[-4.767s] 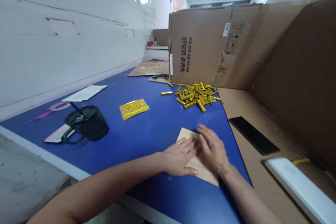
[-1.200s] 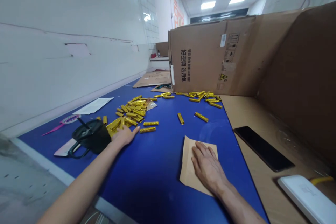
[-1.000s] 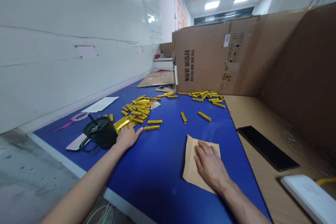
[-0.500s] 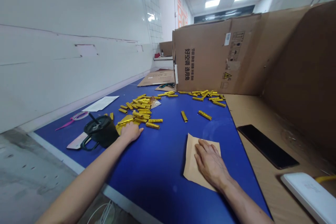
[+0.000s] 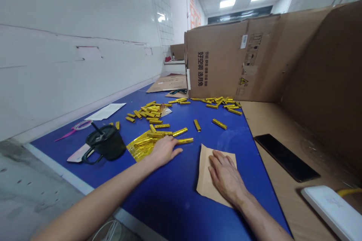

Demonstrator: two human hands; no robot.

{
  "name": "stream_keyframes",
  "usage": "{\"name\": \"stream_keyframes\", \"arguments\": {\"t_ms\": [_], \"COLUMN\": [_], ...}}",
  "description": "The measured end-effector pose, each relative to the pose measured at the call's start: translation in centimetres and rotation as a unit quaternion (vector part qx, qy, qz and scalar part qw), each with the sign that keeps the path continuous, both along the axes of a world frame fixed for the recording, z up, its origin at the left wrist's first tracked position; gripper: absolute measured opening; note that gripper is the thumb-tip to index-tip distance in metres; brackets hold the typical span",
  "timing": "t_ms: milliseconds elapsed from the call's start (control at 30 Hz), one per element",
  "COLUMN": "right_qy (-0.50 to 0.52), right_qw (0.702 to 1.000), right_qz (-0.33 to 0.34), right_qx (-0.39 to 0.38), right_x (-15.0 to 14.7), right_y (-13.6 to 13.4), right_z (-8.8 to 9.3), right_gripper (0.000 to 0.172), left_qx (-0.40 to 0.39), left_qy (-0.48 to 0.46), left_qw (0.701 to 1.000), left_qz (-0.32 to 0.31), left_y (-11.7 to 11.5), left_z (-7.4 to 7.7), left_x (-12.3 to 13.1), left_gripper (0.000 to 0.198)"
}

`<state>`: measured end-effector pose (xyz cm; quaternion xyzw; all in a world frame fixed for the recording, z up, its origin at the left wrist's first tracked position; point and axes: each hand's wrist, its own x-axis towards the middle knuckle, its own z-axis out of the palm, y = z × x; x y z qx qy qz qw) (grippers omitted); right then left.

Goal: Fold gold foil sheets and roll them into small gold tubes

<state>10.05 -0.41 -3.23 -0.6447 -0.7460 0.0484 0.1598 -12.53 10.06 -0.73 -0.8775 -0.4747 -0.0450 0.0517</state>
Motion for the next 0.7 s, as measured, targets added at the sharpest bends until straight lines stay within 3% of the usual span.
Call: {"name": "stream_keyframes", "arguments": {"t_ms": [67, 133, 267, 367, 467, 600, 700], "right_qy": [-0.001, -0.002, 0.002, 0.007, 0.013, 0.019, 0.014], "right_qw": [1.0, 1.0, 1.0, 1.0, 1.0, 0.999, 0.999], "right_qz": [-0.002, -0.004, -0.008, -0.013, -0.012, -0.013, -0.016], "right_qx": [-0.001, -0.004, -0.015, -0.024, -0.023, -0.028, -0.033], "right_x": [0.0, 0.0, -0.1, -0.1, -0.2, -0.2, -0.2], "right_y": [0.0, 0.0, 0.0, 0.1, 0.1, 0.2, 0.2], "right_z": [0.0, 0.0, 0.1, 0.2, 0.3, 0.3, 0.4], "right_gripper": [0.039, 0.04, 0.039, 0.039, 0.039, 0.039, 0.04], "left_qx": [-0.017, -0.042, -0.07, -0.07, -0.056, -0.019, 0.0], "left_qy": [0.001, 0.018, 0.043, 0.044, 0.041, 0.022, 0.001], "left_qw": [0.996, 0.995, 0.997, 0.993, 0.984, 0.972, 0.973], "left_qz": [-0.092, -0.091, 0.015, 0.089, 0.164, 0.232, 0.232], "left_y": [0.6, 2.5, 8.3, 12.2, 14.5, 14.6, 11.9], "left_z": [-0.5, -1.0, -1.8, -1.6, -0.5, 1.6, 2.0], "left_x": [1.2, 2.0, 1.9, -0.3, -3.3, -4.9, -3.9], "left_gripper": [0.048, 0.05, 0.055, 0.06, 0.055, 0.052, 0.053]}}
